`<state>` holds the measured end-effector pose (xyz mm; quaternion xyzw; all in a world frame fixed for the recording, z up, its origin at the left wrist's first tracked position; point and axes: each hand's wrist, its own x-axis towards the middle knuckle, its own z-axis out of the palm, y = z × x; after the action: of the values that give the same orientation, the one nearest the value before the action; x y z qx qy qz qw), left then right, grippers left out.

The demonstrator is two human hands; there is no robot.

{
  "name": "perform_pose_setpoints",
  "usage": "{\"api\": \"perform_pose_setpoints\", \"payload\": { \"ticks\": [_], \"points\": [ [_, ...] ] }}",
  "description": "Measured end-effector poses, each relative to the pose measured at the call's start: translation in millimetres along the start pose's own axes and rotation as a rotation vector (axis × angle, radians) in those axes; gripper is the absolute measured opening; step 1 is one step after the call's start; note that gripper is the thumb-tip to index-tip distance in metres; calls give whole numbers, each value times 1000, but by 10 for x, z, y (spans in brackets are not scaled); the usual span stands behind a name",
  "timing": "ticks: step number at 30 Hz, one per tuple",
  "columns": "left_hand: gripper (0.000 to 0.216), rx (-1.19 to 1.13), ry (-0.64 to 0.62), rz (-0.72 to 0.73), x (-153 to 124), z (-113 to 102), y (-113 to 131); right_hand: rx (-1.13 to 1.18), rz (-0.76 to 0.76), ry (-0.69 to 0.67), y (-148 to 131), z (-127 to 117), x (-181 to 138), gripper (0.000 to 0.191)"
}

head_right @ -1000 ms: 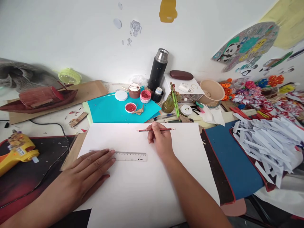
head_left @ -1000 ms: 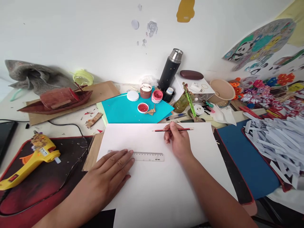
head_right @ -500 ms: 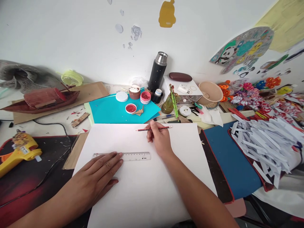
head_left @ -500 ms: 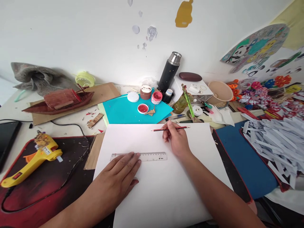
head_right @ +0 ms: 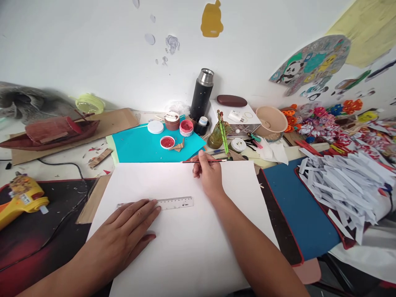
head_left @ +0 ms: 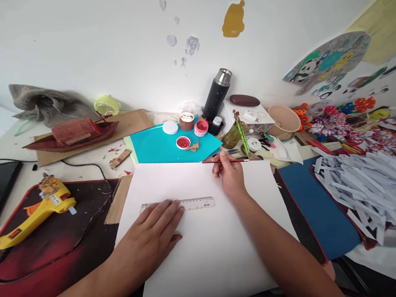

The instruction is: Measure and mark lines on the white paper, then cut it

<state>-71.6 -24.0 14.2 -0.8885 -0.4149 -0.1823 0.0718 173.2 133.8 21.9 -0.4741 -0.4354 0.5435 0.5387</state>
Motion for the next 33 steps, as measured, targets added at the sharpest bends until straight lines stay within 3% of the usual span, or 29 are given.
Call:
{"api": "perform_pose_setpoints", "payload": {
  "ticks": [12,33],
  "points": [
    [45,21,-30,-68,-9,13,143,21,10,-13,-5,2,-16,59],
    [41,16,-1,-161,-32,-64,163,10,25,17,21,-37,-49,56]
  ]
}}
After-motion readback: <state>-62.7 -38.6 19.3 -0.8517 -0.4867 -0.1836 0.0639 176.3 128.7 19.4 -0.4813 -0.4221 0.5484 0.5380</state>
